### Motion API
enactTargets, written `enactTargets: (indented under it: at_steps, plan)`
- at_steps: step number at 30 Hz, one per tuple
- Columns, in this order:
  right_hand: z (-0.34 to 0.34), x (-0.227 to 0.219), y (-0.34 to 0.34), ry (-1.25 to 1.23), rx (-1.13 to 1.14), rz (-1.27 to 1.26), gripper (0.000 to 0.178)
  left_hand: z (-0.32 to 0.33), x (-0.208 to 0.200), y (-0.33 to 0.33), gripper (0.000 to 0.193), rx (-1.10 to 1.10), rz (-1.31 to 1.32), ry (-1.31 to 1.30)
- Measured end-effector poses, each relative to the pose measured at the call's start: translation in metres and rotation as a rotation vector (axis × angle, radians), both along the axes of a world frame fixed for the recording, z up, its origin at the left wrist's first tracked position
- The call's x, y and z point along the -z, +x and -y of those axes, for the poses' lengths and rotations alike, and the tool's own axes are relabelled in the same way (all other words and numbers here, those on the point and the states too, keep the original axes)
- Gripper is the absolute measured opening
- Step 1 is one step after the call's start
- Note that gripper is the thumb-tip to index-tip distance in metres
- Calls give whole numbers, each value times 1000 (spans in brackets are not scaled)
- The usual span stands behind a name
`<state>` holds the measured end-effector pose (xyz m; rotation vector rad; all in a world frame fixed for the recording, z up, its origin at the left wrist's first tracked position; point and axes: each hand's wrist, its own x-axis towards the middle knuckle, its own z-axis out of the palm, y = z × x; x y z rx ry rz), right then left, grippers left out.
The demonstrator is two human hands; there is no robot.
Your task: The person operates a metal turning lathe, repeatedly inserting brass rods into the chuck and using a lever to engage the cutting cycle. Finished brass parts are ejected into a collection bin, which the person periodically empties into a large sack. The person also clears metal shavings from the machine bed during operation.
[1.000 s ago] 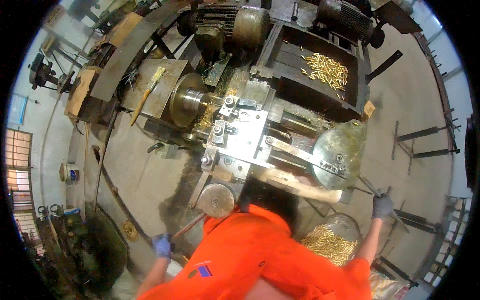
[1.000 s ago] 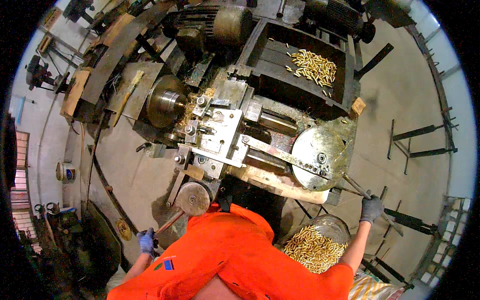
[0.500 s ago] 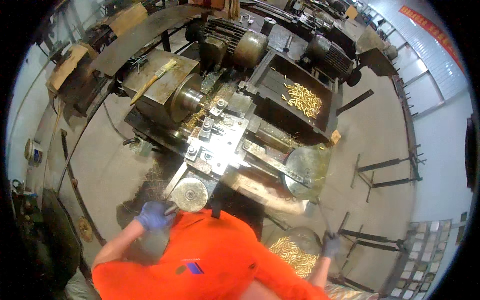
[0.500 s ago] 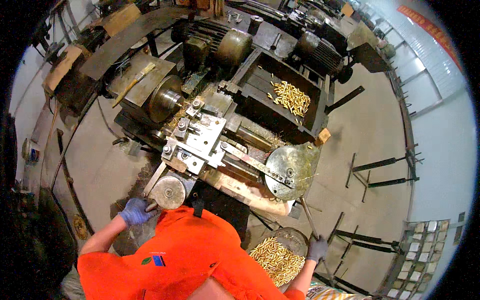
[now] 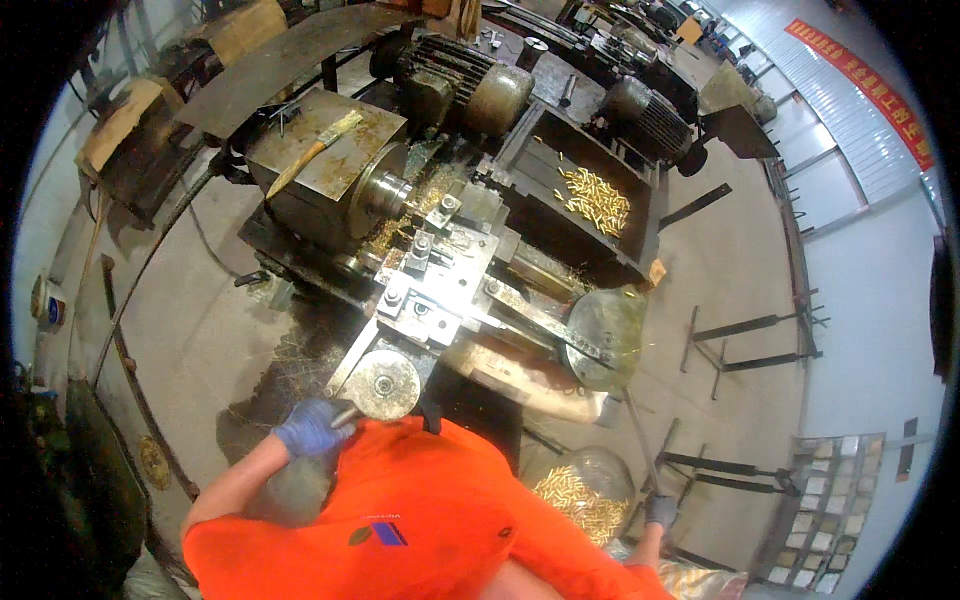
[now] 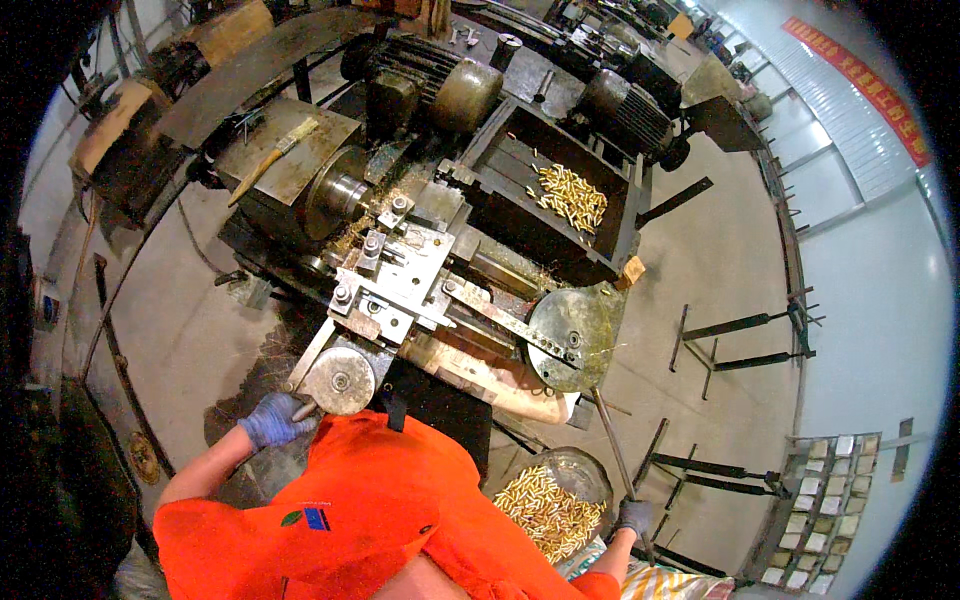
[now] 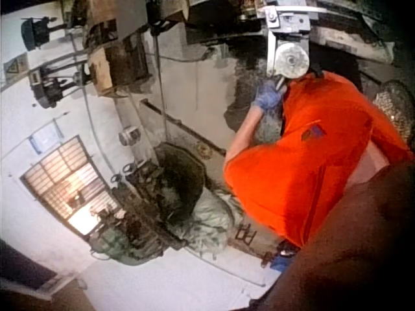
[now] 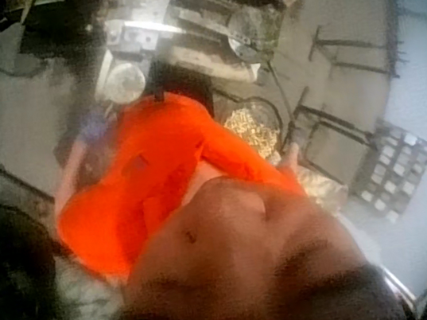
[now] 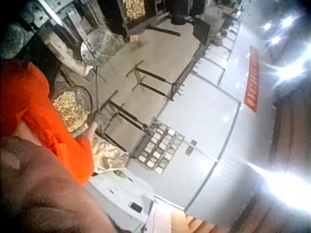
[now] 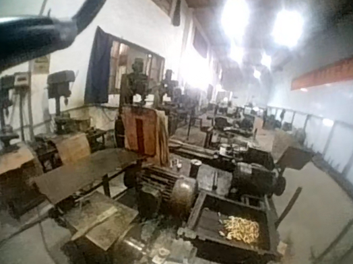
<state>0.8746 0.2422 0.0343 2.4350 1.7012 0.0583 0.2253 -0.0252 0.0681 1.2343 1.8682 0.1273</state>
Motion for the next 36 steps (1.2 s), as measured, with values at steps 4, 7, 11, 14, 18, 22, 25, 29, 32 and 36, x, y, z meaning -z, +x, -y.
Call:
enactTargets:
  at_steps: [4, 7, 11, 14, 18, 22, 25, 29, 32, 36]
  plan:
    - [4, 4, 2, -105, 2, 67, 36, -2, -11, 1, 35, -46, 31, 74]
    - [6, 1, -3, -86, 26, 44, 37, -1, -11, 1, 35, -28, 29, 53]
    - [11, 11, 7, -77, 98, 57, 41, 4, -1, 0, 36, -43, 39, 103]
    - [18, 12, 4, 2, 57, 35, 39, 9, 12, -2, 36, -42, 71, 171]
    - [26, 10, 1, -10, 53, 27, 40, 10, 15, -3, 37, -22, 71, 168]
    - [30, -4, -20, -56, 83, 21, 42, 0, -19, 0, 37, -81, 120, 115]
    - [33, 7, -9, -23, 144, 36, 43, 5, -1, -2, 37, -57, 83, 46]
    - [38, 21, 5, -7, 90, 48, 44, 8, 4, -2, 37, -61, 101, 120]
    - [44, 13, -6, -2, 136, 22, 48, 5, -1, -3, 37, -63, 100, 51]
    - [51, 5, -17, -13, 161, 42, 51, 5, -5, -2, 37, -102, 136, 102]
